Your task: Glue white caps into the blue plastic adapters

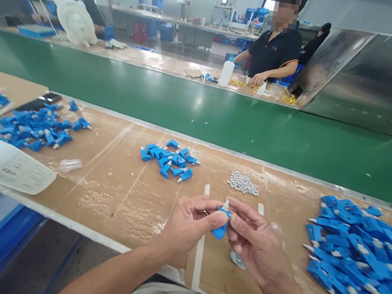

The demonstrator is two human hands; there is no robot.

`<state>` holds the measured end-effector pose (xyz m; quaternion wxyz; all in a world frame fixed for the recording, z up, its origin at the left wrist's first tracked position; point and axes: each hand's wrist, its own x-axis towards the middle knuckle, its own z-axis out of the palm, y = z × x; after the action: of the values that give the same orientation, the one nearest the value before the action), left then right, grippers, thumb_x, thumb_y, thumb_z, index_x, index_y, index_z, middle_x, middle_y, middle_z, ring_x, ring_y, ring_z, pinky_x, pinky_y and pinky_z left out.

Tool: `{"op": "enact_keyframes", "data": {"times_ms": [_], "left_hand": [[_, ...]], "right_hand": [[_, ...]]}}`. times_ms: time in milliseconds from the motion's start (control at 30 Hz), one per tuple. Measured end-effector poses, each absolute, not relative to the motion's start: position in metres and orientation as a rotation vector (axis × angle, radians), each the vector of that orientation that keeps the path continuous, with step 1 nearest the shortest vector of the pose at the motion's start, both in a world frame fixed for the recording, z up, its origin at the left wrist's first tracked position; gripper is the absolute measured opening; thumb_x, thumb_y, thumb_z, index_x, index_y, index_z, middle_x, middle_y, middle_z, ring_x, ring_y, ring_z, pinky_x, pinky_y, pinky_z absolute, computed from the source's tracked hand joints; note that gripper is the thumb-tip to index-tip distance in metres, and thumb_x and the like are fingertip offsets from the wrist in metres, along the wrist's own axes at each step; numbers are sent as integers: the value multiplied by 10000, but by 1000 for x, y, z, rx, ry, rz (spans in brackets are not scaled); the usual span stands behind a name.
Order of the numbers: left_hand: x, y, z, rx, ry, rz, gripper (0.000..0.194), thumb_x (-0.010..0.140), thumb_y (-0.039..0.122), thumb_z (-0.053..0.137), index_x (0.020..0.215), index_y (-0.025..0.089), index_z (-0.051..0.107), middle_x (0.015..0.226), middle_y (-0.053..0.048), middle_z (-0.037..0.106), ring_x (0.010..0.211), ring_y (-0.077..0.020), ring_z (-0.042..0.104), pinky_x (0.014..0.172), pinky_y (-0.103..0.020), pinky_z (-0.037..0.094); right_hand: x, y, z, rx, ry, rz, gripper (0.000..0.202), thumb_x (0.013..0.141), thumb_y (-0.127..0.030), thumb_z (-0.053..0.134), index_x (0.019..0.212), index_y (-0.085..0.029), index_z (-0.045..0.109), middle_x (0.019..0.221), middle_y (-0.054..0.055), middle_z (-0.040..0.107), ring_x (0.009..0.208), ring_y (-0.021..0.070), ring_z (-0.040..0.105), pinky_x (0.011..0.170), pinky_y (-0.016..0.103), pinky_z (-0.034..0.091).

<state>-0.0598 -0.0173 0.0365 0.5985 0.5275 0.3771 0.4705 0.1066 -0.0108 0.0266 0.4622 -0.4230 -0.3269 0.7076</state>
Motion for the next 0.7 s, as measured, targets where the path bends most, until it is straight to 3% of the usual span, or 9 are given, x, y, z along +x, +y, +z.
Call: {"op": "enact_keyframes", "data": {"times_ms": [133, 267, 333, 467, 533, 633, 700], "left_hand": [[-106, 8, 43, 1303, 1222, 1164, 346, 797, 492, 765, 946, 186, 824, 856, -67, 757, 796, -205, 661, 722, -300, 515], [-186, 81, 55, 1424, 1808, 1237, 361, 853, 436, 692, 1042, 141, 780, 965, -83, 779, 930, -249, 692, 836, -350, 534], [-213, 120, 58, 1432, 1922, 1167, 339, 857, 379, 708, 1051, 105, 754, 981, -89, 769, 965, -259, 690, 864, -366, 536], [-220, 166, 52, 1491, 1988, 887, 339, 942, 385, 650, 1181, 144, 661, 1185, -86, 684, 1022, -242, 672, 873, -429, 575], [-210, 173, 49, 1540, 1974, 761, 353, 959, 392, 628, 1218, 153, 638, 1225, -84, 656, 1038, -251, 666, 869, -441, 584], [-189, 169, 51, 1656, 1919, 657, 356, 909, 474, 669, 1038, 145, 709, 1097, -59, 731, 1007, -242, 685, 899, -406, 554], [-178, 164, 55, 1744, 1865, 637, 436, 791, 605, 721, 836, 172, 740, 933, -21, 782, 990, -251, 694, 926, -363, 512]], "right_hand": [[122, -15, 31, -1138, -882, 1632, 542, 652, -410, 932, 1157, -279, 784, 722, -13, 584, 531, 79, 464, 394, 165, 411], [154, -27, 26, -1283, -942, 1491, 465, 671, -494, 898, 1034, -213, 823, 574, -3, 531, 500, 110, 443, 387, 203, 383], [163, -34, 21, -1332, -987, 1434, 440, 665, -509, 894, 965, -193, 835, 582, 19, 562, 491, 112, 433, 382, 216, 380], [171, -43, 10, -1326, -1125, 1393, 390, 680, -517, 873, 908, -203, 835, 776, 77, 696, 508, 123, 480, 412, 251, 442], [178, -45, 7, -1341, -1179, 1348, 366, 693, -523, 857, 883, -211, 834, 721, 66, 694, 496, 137, 494, 426, 266, 459], [197, -49, 12, -1463, -1256, 1154, 333, 745, -527, 812, 871, -219, 829, 586, 32, 649, 481, 154, 517, 467, 276, 471], [211, -49, 23, -1553, -1379, 968, 326, 822, -529, 737, 881, -220, 822, 626, 34, 688, 513, 164, 554, 500, 277, 475]]}}
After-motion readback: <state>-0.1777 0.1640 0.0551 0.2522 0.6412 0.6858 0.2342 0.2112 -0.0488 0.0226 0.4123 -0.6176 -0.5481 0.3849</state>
